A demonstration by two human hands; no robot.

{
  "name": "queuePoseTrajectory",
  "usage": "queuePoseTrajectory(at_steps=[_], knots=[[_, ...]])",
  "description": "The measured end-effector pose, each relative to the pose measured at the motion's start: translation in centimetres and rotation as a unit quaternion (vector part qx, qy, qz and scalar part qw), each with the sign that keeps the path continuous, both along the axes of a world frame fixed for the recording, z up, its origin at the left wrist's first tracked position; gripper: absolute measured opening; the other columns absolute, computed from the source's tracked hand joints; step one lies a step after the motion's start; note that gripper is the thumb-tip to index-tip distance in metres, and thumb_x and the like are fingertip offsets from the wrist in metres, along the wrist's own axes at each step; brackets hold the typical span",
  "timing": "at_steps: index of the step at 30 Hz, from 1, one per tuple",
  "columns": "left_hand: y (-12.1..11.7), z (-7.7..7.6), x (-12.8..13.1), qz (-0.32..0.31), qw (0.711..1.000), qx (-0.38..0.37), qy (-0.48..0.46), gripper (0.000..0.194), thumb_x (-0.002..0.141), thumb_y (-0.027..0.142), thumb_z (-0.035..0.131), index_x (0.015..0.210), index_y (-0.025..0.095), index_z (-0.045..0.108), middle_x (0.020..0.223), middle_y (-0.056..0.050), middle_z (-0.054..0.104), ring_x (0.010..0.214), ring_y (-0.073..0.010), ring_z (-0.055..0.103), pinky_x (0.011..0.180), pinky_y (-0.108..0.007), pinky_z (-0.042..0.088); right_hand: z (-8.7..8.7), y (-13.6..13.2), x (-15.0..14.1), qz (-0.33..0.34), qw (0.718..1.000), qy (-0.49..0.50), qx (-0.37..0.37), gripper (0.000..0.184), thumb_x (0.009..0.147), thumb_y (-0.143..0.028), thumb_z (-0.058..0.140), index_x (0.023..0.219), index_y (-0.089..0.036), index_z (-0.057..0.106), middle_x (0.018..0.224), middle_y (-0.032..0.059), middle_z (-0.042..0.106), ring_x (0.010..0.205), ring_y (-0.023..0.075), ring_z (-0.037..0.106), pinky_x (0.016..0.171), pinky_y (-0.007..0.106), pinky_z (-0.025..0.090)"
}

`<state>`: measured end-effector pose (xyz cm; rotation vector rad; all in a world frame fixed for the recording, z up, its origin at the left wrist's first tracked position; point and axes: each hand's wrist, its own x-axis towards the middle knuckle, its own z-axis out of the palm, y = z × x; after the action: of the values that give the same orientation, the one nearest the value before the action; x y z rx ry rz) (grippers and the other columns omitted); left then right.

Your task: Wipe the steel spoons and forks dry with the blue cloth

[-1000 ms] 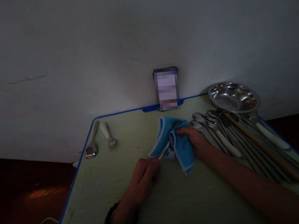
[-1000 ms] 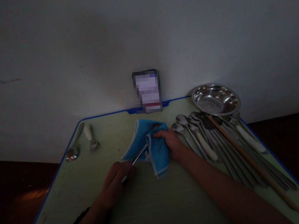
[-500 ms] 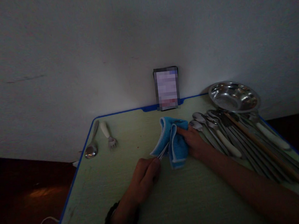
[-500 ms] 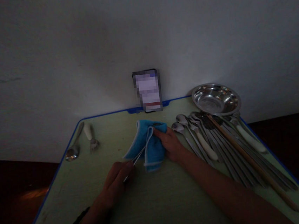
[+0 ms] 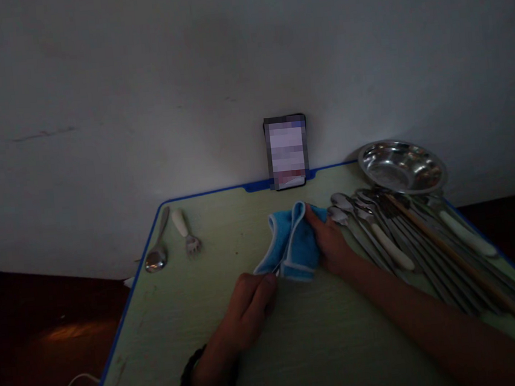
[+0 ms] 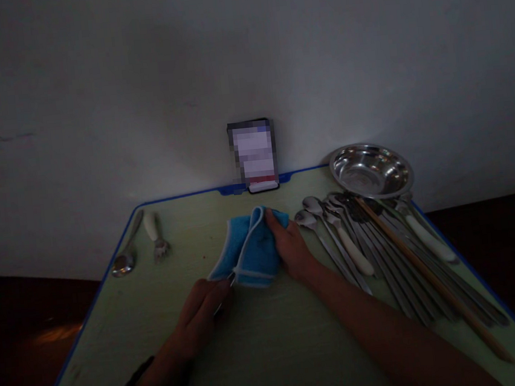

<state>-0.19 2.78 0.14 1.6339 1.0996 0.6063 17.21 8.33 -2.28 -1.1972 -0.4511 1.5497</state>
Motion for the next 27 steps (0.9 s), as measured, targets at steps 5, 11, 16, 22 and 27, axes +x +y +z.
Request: queuePoseTrajectory(at_steps=[5,11,16,22,27], knots=[[0.08,-0.12,0.12,0.025,0.999,-0.022,-0.022,0.047,0.088,0.039,0.033,0.047,0.018,0.040,0.040,0.003,0.038,0.040,-0.0097,0.038,0.044,-0.025,0.028,0.10,0.01,-0.11,-0.030,0.999,-0.008,-0.039,0.037,0.063,-0.059,0.062,0.075,-0.024,0.060,0.070,-0.0017,0.065,0.076,0.0198,0.062,0.067,0.033,0.049],[0.11,-0.57,-0.05,0.068,0.996,0.004,-0.058,0.045,0.086,0.036,0.035,0.044,0.019,0.039,0.039,0.003,0.036,0.038,-0.0092,0.036,0.042,-0.025,0.027,-0.53,0.03,-0.14,-0.017,1.000,0.000,-0.008,0.042,0.065,-0.064,0.056,0.078,-0.024,0.062,0.073,-0.0005,0.067,0.077,0.0195,0.062,0.069,0.033,0.049],[0.13,-0.50,-0.18,0.107,0.993,0.025,-0.049,0.044,0.085,0.033,0.035,0.043,0.020,0.037,0.038,0.003,0.035,0.037,-0.0093,0.035,0.043,-0.026,0.027,-0.76,0.16,-0.24,-0.012,0.999,0.050,-0.007,0.044,0.065,-0.062,0.059,0.089,-0.025,0.062,0.079,0.0000,0.068,0.078,0.0200,0.063,0.070,0.034,0.050],[0.10,-0.61,-0.21,0.135,0.990,0.024,-0.044,0.044,0.086,0.034,0.035,0.044,0.020,0.038,0.039,0.003,0.035,0.038,-0.0095,0.035,0.044,-0.026,0.028,-0.10,0.01,-0.38,0.003,0.999,0.039,0.032,0.030,0.065,-0.048,0.066,0.084,-0.026,0.063,0.074,-0.0022,0.069,0.075,0.0195,0.064,0.069,0.034,0.050],[0.08,-0.90,-0.15,0.129,0.990,0.036,-0.029,0.045,0.087,0.034,0.034,0.044,0.020,0.037,0.039,0.004,0.035,0.038,-0.0094,0.035,0.044,-0.026,0.028,-0.01,-0.23,-0.28,0.033,0.996,-0.006,0.088,0.022,0.064,-0.037,0.070,0.081,-0.024,0.063,0.073,-0.0032,0.068,0.073,0.0172,0.064,0.072,0.033,0.050]])
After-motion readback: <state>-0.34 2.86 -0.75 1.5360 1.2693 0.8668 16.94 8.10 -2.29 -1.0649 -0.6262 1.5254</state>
